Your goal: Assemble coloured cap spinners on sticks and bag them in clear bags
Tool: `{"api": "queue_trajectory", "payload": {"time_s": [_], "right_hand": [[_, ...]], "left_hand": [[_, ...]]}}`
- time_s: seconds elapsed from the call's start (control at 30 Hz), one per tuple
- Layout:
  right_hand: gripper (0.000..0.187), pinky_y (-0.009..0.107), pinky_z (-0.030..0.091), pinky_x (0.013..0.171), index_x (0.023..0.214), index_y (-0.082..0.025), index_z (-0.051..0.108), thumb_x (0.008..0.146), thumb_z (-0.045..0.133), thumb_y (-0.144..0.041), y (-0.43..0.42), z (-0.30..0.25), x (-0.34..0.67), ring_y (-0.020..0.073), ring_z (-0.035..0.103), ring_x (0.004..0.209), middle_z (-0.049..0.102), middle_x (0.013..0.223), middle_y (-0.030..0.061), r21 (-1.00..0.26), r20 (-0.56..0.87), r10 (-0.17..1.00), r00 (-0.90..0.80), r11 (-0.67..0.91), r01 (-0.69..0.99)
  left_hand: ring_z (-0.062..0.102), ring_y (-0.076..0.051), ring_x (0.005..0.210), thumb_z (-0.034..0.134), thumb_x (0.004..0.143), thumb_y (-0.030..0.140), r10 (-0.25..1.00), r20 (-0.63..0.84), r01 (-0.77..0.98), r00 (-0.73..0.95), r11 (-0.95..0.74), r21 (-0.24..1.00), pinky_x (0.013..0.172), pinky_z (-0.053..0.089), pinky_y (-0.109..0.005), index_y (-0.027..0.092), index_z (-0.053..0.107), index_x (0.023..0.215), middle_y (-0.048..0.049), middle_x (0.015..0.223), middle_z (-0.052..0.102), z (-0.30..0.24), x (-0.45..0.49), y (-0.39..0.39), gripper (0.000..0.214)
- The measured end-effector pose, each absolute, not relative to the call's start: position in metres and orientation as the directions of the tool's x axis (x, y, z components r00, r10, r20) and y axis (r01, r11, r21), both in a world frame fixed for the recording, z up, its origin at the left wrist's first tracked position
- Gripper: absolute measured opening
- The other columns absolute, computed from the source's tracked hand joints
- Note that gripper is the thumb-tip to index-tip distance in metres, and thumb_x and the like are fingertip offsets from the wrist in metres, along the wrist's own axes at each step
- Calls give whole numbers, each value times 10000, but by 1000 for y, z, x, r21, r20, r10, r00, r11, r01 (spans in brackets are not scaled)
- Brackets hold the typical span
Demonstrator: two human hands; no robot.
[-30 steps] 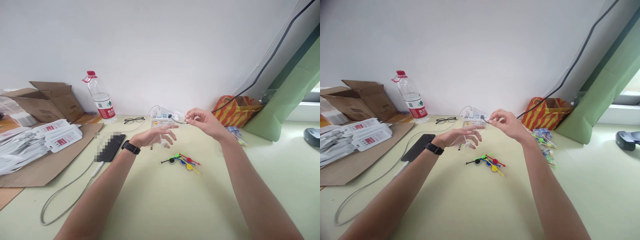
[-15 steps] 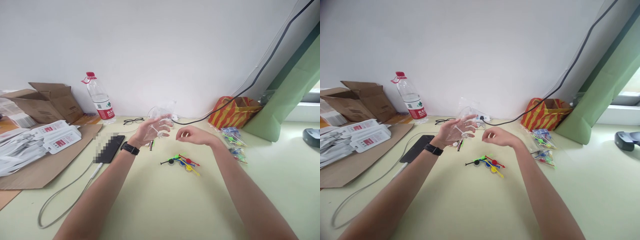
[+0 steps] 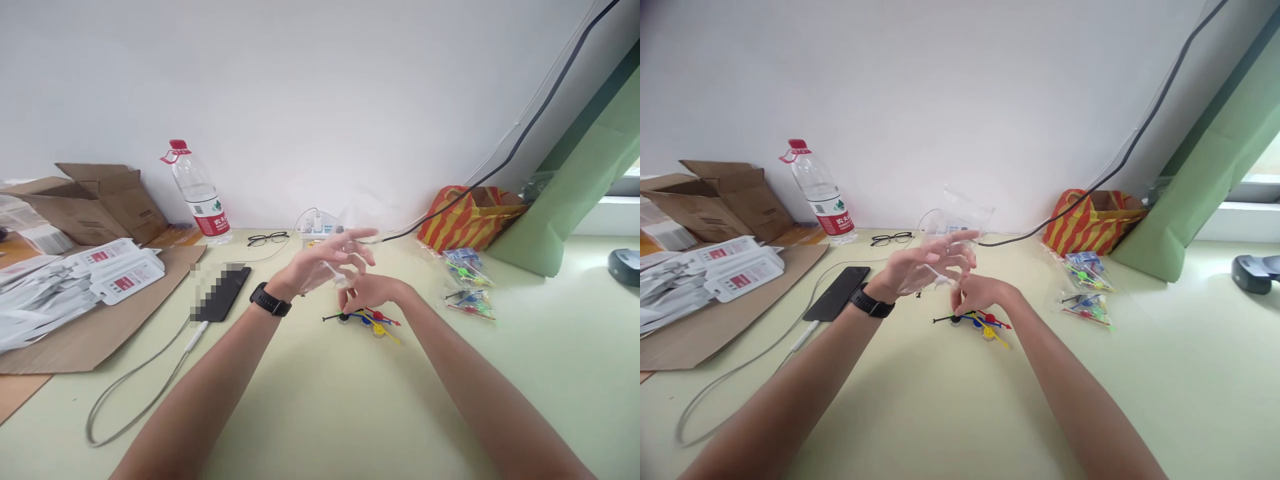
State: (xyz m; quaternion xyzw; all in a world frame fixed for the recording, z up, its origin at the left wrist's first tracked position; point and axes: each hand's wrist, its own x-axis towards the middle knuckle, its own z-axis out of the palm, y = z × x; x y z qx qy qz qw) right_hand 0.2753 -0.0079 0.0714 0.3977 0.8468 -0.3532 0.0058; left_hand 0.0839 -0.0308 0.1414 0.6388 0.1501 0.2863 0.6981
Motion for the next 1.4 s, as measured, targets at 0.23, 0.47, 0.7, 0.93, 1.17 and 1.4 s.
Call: {"api": "queue_trajectory", "payload": {"time_s": [0.23, 0.47, 0.7, 0.93, 1.17, 1.4], "right_hand": [[124, 253, 432, 606, 875, -191, 718, 833, 684, -302, -3, 65, 277, 171, 602, 731, 717, 885, 37, -606, -293, 654, -698, 438, 664], [192, 254, 472, 690, 942, -212, 742, 802, 737, -344, 2, 66, 286, 198, 623, 868, 729, 1027, 43, -620, -272, 622, -734, 470, 628], [174, 260, 443, 669, 829, -187, 723, 769, 756, -347, 6, 66, 292, 179, 602, 783, 716, 882, 31, -606, -215, 665, -715, 483, 632], [268, 262, 442, 601, 812, -168, 687, 818, 717, -435, 17, 78, 323, 158, 605, 705, 696, 781, 28, -802, 58, 872, -487, 331, 497], [396, 340, 589, 695, 856, -195, 719, 661, 893, -492, 27, 101, 362, 192, 693, 711, 737, 796, 51, -878, 467, 880, 88, 449, 167], [273, 407, 610, 824, 867, -225, 741, 732, 878, -418, -2, 136, 351, 231, 730, 827, 758, 929, 68, -824, 561, 827, 31, 554, 122]], "left_hand": [[613, -348, 1125, 572, 779, 444, 694, 166, -283, 701, 56, 958, 922, 491, -490, 222, 461, 1524, -158, 1303, 642, 130, 69, -13, 785], [647, -327, 1108, 538, 847, 437, 719, 141, -298, 680, 95, 950, 951, 494, -498, 214, 490, 1502, -161, 1290, 662, 125, 65, -7, 694], [655, -307, 1087, 573, 862, 414, 689, 148, -293, 709, 97, 951, 948, 489, -474, 228, 529, 1470, -152, 1285, 672, 122, 62, -3, 638], [636, -254, 1046, 643, 890, 364, 719, 62, -149, 693, 58, 987, 942, 492, -443, 255, 538, 1462, -127, 1267, 658, 107, 53, 8, 591], [628, -243, 1036, 666, 892, 439, 705, -53, 47, 707, 28, 999, 923, 513, -418, 260, 541, 1448, -121, 1217, 647, 89, 55, 16, 597], [637, -248, 1036, 654, 888, 442, 674, -90, 118, 733, 4, 993, 924, 517, -403, 269, 521, 1461, -113, 1207, 656, 88, 59, 12, 613]]}}
